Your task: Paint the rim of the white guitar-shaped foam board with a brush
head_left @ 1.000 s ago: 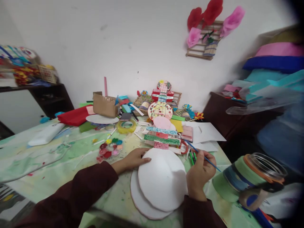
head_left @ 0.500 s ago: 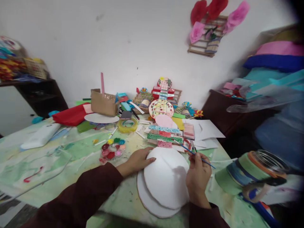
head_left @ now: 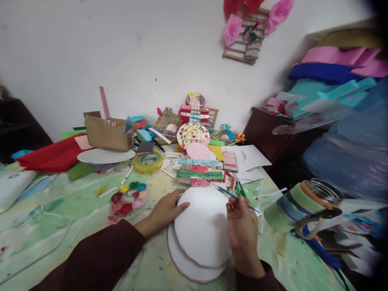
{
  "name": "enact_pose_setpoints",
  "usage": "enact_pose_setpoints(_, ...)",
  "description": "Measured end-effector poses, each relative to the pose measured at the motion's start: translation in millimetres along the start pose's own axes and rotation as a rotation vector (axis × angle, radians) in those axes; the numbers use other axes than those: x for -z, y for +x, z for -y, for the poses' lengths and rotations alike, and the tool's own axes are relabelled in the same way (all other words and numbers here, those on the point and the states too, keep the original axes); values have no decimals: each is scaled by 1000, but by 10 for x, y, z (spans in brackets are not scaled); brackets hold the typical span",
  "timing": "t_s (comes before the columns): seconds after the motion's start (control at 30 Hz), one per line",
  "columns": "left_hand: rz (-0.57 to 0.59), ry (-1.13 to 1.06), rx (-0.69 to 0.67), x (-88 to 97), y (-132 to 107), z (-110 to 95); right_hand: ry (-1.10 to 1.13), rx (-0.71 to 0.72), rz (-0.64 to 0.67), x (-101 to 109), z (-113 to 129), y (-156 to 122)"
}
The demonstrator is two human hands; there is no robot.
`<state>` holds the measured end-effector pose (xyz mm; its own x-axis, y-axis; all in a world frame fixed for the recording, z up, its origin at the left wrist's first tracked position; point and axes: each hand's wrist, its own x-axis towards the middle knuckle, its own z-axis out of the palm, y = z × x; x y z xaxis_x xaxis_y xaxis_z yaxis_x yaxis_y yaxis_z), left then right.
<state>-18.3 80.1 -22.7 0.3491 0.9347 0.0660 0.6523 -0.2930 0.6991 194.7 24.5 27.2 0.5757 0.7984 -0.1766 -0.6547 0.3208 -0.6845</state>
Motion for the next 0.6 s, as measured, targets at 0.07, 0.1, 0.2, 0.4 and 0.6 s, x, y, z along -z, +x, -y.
enact_pose_setpoints(0.07, 11, 1, 10, 4, -4, 0, -1, 28, -16, 5, 0, 28)
enact_pose_setpoints(0.1, 18, 2, 16, 6, -6, -3, -1, 40, -23, 11, -6, 47)
enact_pose_setpoints(0.2, 33, 14, 37, 13, -19, -18, 4, 55, -38, 41, -45, 111)
enact_pose_setpoints(0.4, 62, 43, 69, 37, -49, -68, 1, 63, -45, 83, -89, 175)
enact_pose_setpoints(0.6, 66, 112, 109, 43, -64, -102, -13, 98, -39, 88, -74, 166)
